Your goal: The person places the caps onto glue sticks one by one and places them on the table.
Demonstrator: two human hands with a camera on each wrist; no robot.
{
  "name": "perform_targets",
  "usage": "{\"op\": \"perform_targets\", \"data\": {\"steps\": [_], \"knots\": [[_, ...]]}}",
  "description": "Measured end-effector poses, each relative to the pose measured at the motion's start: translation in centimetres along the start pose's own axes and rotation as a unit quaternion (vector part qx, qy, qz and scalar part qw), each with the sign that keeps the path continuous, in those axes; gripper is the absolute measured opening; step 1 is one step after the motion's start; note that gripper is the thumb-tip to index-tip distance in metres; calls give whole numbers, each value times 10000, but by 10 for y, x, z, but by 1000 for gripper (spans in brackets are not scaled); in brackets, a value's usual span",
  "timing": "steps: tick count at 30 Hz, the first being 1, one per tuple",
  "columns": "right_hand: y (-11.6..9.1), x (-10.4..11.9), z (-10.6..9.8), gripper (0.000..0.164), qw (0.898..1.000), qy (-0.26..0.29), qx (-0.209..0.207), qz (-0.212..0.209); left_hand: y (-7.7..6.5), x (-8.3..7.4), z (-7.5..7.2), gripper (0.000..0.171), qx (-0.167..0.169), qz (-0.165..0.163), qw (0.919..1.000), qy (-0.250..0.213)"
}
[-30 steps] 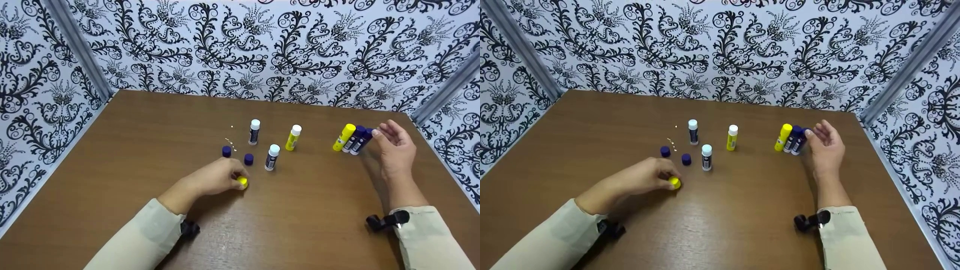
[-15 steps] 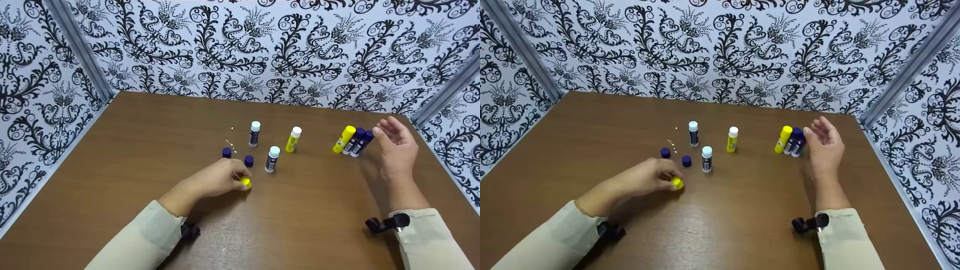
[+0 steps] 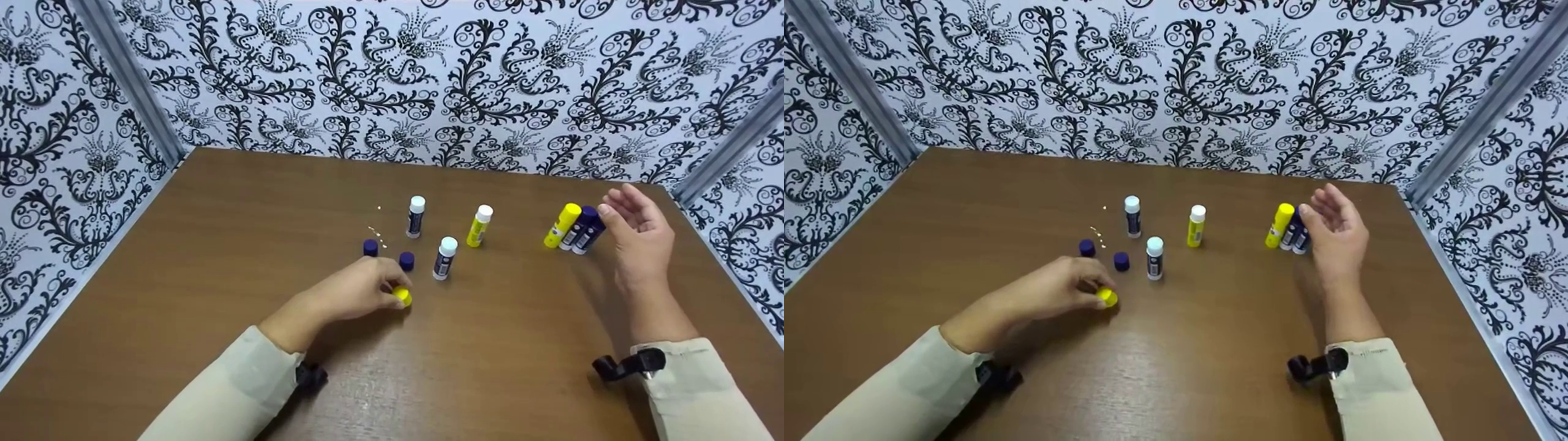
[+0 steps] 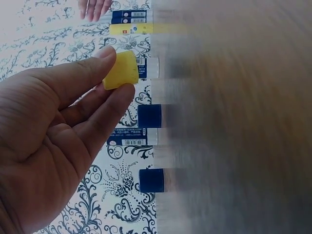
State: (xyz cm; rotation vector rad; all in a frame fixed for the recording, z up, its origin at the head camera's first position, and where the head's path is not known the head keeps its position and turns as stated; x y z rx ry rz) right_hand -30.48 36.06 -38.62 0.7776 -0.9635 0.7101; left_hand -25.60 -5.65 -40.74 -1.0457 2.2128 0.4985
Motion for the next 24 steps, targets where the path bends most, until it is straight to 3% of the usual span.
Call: {"op": "perform_targets", "data": {"steps": [24], "knots": [[-11, 2, 17, 46, 9996, 65, 261, 23, 0, -2, -2, 18, -57, 261, 9996, 41]]}}
Point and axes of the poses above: each hand's wrist, its own y-axis towards the middle knuckle, its own z-axis out of the palm, x = y × z, the point moved 2 cm from there along y, towards the middle knuckle, and after that the axes turned 4 degrees about -x, right-handed, at the moved point
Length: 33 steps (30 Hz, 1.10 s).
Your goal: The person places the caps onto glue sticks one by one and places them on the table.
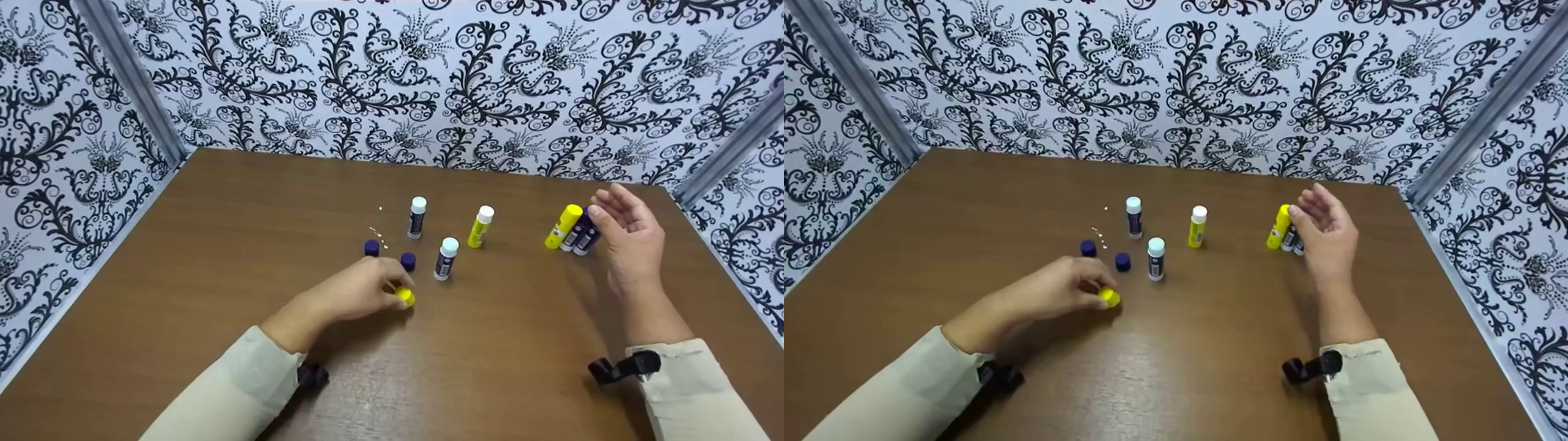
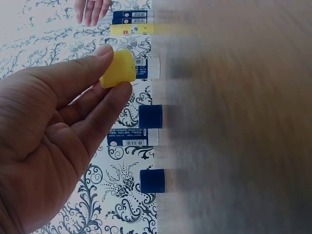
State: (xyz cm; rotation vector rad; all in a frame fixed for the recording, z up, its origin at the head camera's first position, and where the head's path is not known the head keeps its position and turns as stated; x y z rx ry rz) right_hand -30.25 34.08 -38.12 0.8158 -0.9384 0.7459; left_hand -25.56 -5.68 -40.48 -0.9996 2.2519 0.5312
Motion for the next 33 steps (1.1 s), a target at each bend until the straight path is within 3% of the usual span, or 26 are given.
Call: {"op": "perform_targets", "data": {"steps": [14, 26, 33], "knots": [[-9, -10, 22, 50, 9991, -218, 316, 206, 2, -2, 1, 16, -180, 258, 9995, -3], [-16, -16, 49, 48, 9963, -520, 665, 175, 1, 0, 1, 19, -115, 15, 9999, 22], [-18, -20, 63, 53, 9926, -770, 879, 322, 3, -2, 1, 18, -147, 87, 9998, -47]]}}
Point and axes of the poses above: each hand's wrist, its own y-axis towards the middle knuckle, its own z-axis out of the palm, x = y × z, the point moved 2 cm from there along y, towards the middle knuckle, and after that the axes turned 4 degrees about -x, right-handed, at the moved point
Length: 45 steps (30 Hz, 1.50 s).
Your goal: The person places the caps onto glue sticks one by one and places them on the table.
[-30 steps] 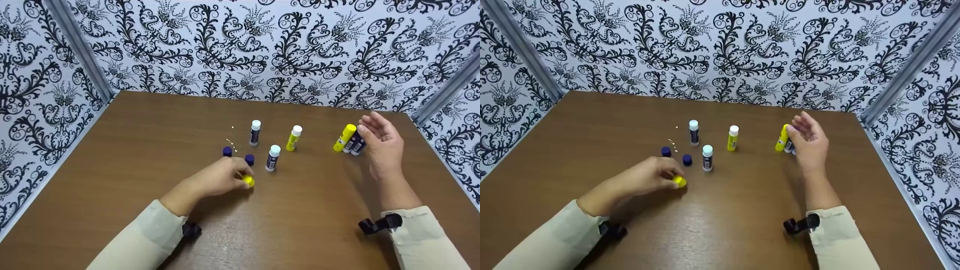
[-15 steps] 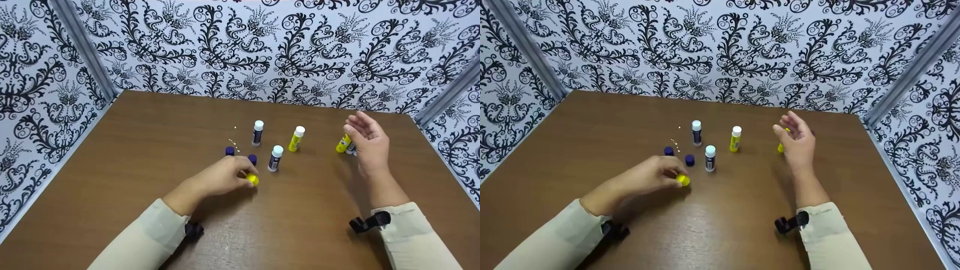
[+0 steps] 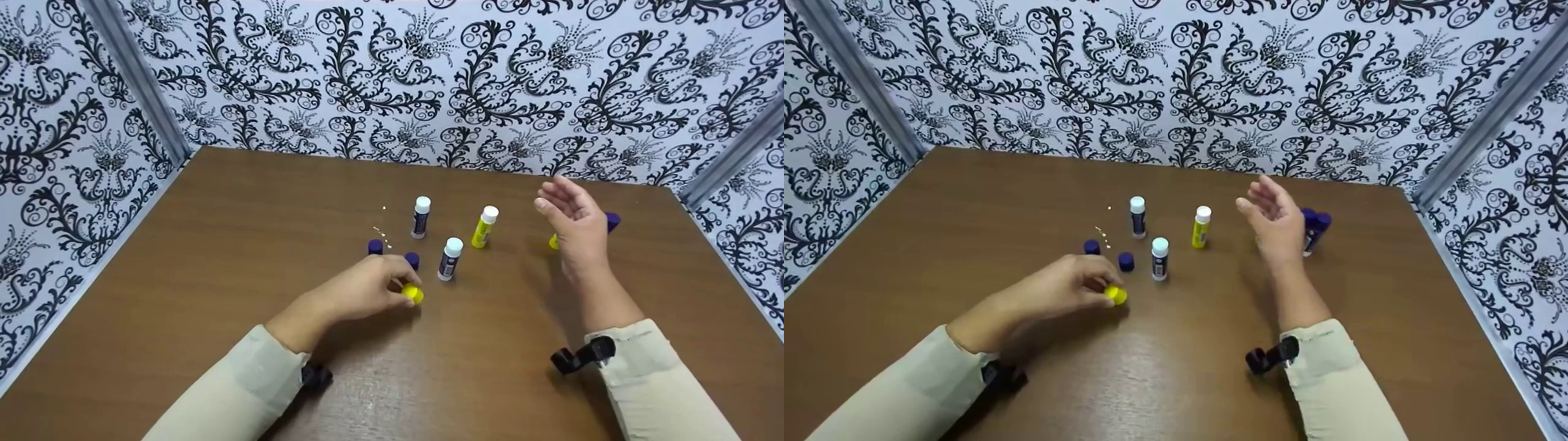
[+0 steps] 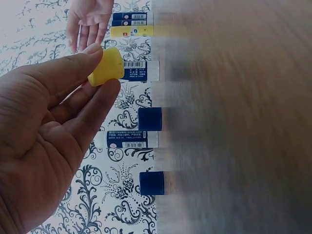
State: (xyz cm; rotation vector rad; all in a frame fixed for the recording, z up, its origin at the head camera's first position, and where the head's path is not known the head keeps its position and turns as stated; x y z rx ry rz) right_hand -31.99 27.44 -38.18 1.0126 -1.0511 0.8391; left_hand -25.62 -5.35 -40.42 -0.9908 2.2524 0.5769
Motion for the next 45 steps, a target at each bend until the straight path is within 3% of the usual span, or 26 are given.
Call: {"op": "perform_targets", "data": {"steps": [6, 13, 24, 35, 45], "knots": [[0, -8, 8, 54, 9998, -192, 91, 16, 1, -1, 0, 18, 4, -31, 10000, -48], [-1, -21, 13, 58, 9986, -337, 378, 144, 1, -3, 0, 17, -70, 274, 9996, -29], [-3, -40, 23, 59, 9926, -767, 888, 309, 0, -1, 0, 15, -131, 247, 9996, 3], [-5, -56, 27, 70, 9795, -1134, 1408, 890, -2, -6, 0, 16, -107, 188, 9997, -127], [-6, -62, 28, 64, 9759, -1179, 1466, 1101, 0, -6, 2, 13, -188, 401, 9987, -243]]}}
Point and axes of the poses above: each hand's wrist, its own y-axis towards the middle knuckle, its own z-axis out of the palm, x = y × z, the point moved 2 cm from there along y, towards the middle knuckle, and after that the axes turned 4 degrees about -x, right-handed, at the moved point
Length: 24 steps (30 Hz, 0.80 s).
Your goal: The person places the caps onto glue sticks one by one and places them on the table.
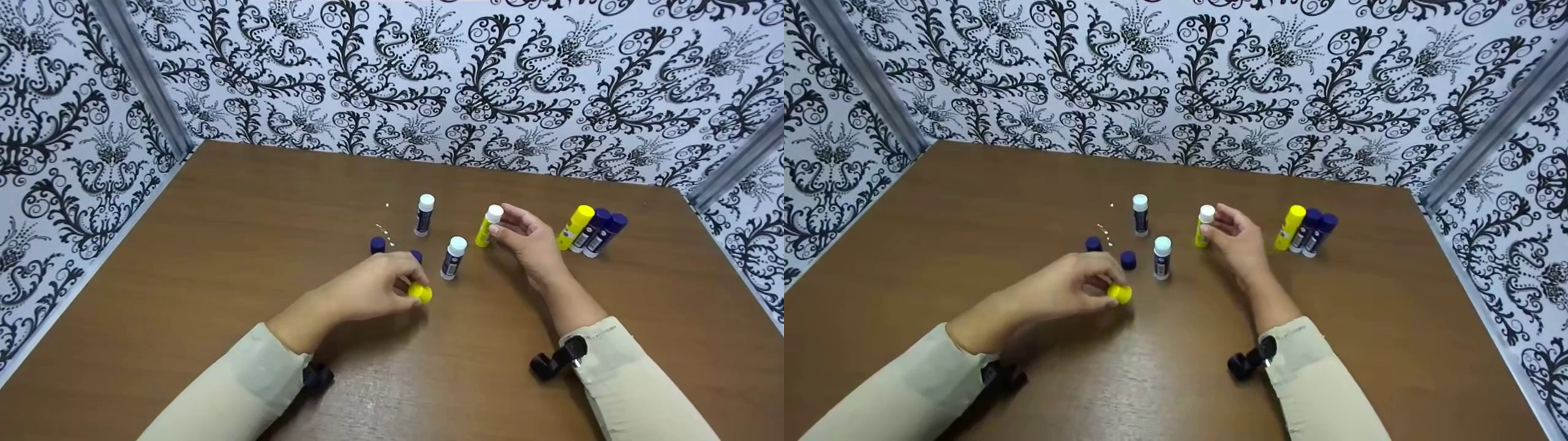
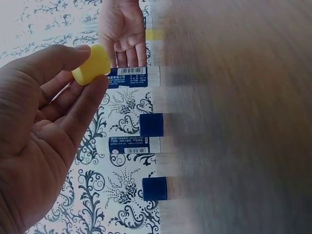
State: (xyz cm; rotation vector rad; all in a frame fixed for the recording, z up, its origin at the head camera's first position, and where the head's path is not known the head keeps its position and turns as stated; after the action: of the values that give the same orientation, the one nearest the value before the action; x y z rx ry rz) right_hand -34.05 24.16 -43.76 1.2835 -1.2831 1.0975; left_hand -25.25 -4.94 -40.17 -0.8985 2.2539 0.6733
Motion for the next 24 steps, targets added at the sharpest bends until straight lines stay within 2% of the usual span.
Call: {"op": "perform_targets", "data": {"steps": [8, 16, 24], "knots": [[2, -5, 1, 59, 9998, 121, 153, 18, 0, 0, 0, 13, 35, -3, 10000, -28], [4, -8, 2, 57, 9996, -112, 221, 135, -1, -1, 1, 14, 70, -39, 10000, -54], [5, -10, 3, 57, 9991, -312, 219, 187, -1, -2, 1, 13, 37, 150, 9998, -118]]}}
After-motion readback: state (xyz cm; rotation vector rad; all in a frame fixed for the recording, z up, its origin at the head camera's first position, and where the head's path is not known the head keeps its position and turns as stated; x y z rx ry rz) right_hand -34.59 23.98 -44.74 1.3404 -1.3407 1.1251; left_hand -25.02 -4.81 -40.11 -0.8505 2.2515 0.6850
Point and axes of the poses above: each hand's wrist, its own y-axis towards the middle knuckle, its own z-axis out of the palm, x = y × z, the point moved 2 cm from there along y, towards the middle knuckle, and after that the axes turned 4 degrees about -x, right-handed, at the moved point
